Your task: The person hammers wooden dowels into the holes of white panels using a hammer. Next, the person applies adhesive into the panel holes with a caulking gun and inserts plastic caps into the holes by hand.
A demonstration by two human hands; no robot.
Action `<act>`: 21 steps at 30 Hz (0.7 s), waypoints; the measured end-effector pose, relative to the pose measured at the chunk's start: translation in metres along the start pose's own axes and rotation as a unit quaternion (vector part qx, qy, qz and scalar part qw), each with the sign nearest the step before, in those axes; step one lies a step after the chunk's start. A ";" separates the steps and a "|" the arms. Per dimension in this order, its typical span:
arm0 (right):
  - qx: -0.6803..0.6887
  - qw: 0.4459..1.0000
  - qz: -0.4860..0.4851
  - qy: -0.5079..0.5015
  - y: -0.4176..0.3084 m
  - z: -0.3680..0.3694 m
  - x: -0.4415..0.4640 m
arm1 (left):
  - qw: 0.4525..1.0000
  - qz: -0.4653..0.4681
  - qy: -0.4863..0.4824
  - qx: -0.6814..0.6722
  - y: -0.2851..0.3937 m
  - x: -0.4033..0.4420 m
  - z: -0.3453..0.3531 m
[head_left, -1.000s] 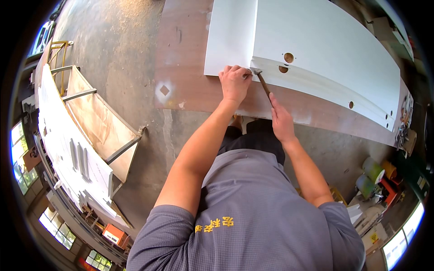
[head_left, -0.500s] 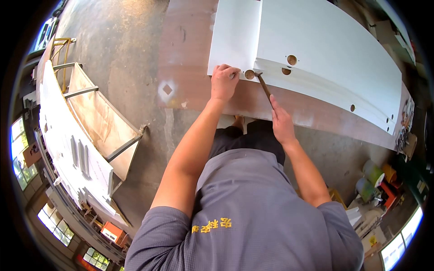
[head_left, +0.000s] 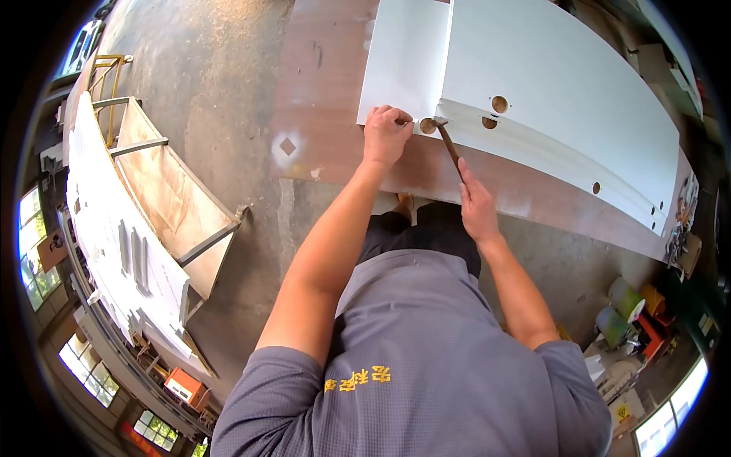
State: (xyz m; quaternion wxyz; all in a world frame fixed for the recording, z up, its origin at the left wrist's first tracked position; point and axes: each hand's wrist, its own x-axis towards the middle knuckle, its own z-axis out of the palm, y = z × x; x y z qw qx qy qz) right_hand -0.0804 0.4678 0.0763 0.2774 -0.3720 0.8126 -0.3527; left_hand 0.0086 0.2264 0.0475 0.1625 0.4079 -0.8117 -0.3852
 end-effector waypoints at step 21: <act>0.038 0.999 -0.038 0.007 -0.019 0.008 0.016 | 1.000 0.001 0.003 0.023 0.002 0.001 0.003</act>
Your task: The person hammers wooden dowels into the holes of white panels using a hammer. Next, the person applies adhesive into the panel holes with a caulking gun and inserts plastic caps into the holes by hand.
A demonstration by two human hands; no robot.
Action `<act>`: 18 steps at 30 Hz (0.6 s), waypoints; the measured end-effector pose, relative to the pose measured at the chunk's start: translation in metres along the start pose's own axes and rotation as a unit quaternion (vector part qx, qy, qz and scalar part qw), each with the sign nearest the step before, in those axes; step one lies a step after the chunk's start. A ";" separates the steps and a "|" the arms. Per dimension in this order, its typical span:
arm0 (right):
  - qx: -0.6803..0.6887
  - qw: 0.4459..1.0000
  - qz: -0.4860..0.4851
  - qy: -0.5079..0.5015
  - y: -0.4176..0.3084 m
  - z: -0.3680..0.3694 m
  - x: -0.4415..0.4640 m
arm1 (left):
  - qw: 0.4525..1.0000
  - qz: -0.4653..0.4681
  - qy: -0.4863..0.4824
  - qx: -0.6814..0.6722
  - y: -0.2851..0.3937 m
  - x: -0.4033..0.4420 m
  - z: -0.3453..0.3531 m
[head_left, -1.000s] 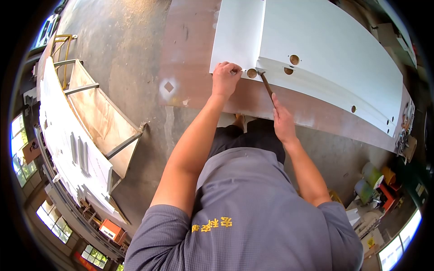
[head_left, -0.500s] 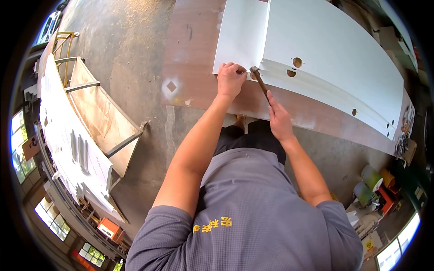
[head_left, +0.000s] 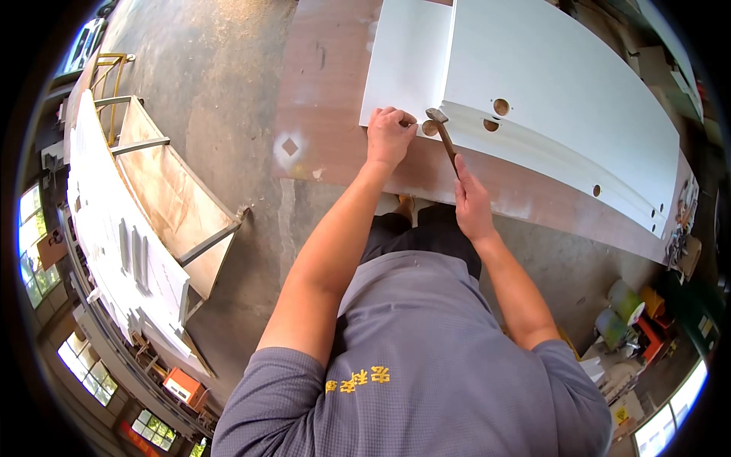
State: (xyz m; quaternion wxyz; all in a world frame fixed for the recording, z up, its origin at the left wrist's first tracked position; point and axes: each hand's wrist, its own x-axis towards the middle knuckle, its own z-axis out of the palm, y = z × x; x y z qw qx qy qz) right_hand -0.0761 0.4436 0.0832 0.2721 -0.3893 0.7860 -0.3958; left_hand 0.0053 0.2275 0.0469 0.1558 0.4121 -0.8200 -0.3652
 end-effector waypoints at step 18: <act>-0.107 0.993 -0.043 -0.026 0.022 0.009 -0.001 | 0.989 -0.077 -0.061 -0.108 -0.005 0.002 -0.023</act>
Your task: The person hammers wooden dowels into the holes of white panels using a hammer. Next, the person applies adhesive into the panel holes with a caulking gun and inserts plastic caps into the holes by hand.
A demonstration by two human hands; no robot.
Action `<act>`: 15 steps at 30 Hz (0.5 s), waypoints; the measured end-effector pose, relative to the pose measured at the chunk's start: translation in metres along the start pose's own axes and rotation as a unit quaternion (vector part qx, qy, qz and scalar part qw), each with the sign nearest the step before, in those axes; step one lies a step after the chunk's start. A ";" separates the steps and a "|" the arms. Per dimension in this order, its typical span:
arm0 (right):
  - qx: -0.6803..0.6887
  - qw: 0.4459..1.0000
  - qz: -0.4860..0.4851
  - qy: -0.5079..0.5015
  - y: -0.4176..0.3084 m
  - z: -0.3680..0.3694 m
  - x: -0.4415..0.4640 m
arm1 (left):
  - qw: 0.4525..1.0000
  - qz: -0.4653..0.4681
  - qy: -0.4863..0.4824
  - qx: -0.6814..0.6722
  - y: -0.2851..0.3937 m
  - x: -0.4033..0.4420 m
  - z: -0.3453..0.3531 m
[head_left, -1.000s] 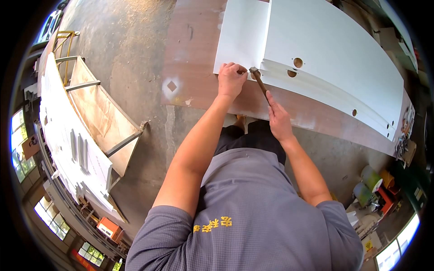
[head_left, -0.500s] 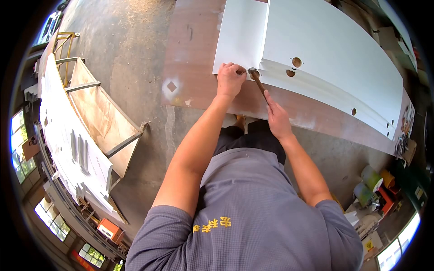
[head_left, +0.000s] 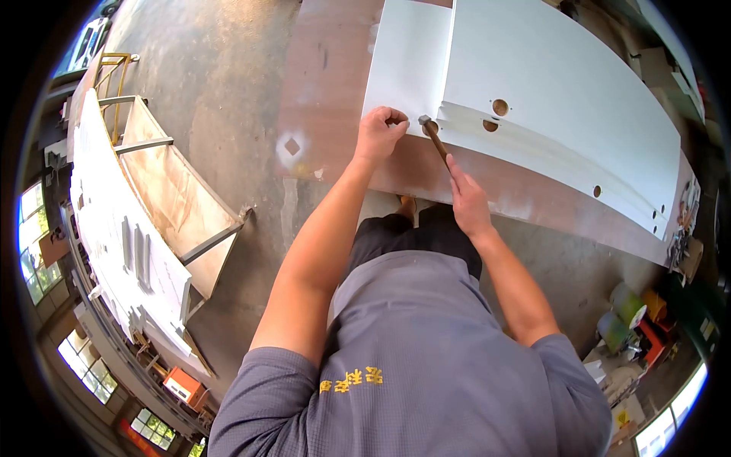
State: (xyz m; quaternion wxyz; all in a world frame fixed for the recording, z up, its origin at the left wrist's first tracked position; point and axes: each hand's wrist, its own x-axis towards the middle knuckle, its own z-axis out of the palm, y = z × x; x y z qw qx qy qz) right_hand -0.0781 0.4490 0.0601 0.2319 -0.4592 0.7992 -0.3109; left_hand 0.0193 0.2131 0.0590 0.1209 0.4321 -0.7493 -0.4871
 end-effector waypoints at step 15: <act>0.072 0.994 0.037 0.079 -0.028 -0.072 -0.029 | 0.987 0.070 0.025 -0.142 -0.041 0.007 0.005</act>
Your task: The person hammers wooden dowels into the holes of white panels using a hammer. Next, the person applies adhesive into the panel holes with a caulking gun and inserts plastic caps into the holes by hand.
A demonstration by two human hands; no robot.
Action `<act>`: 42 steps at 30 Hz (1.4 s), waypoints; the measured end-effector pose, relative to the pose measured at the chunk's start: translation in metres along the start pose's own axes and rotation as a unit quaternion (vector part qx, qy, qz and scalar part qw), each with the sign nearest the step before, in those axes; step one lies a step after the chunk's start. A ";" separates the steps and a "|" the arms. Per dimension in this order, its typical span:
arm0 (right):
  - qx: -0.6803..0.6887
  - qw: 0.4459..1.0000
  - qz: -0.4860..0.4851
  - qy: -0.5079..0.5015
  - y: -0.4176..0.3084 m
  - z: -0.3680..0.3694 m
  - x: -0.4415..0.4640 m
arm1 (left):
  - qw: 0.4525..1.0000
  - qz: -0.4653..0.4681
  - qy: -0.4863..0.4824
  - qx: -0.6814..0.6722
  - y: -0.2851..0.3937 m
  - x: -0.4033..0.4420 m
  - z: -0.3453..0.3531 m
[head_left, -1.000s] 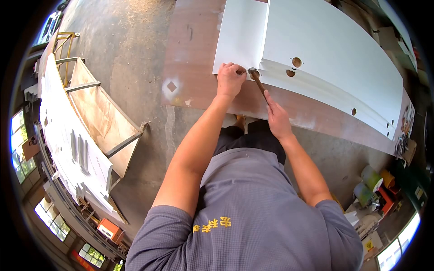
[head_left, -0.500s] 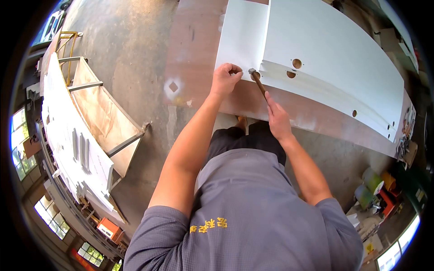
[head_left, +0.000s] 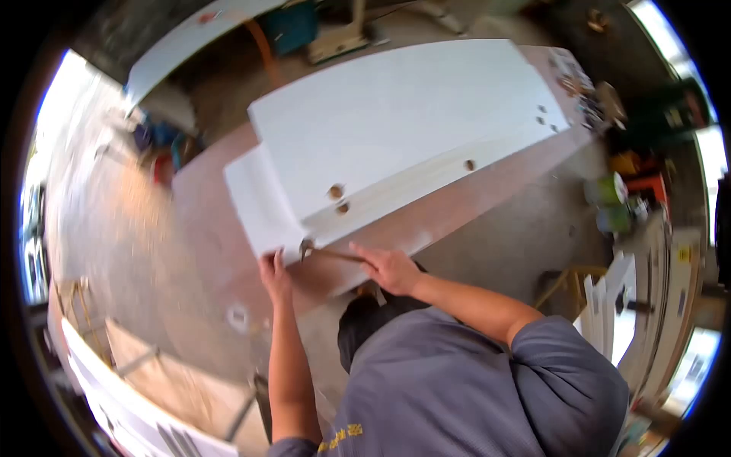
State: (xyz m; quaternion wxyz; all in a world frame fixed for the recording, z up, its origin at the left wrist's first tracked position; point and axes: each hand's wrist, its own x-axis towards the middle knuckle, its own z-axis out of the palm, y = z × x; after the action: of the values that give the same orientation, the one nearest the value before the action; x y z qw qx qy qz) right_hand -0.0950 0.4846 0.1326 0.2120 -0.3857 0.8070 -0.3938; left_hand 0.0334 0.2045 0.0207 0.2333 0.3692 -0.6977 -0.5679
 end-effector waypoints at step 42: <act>0.216 0.657 0.600 0.402 0.407 -0.510 -0.514 | 0.895 -0.205 -0.394 -0.035 0.248 -0.149 1.221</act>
State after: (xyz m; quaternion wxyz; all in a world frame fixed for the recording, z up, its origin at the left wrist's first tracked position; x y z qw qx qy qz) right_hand -0.2952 1.2910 0.1330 0.1343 0.4350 0.7617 -0.4610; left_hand -0.8456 1.0981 -0.0268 -0.1698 0.2415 -0.6211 -0.7260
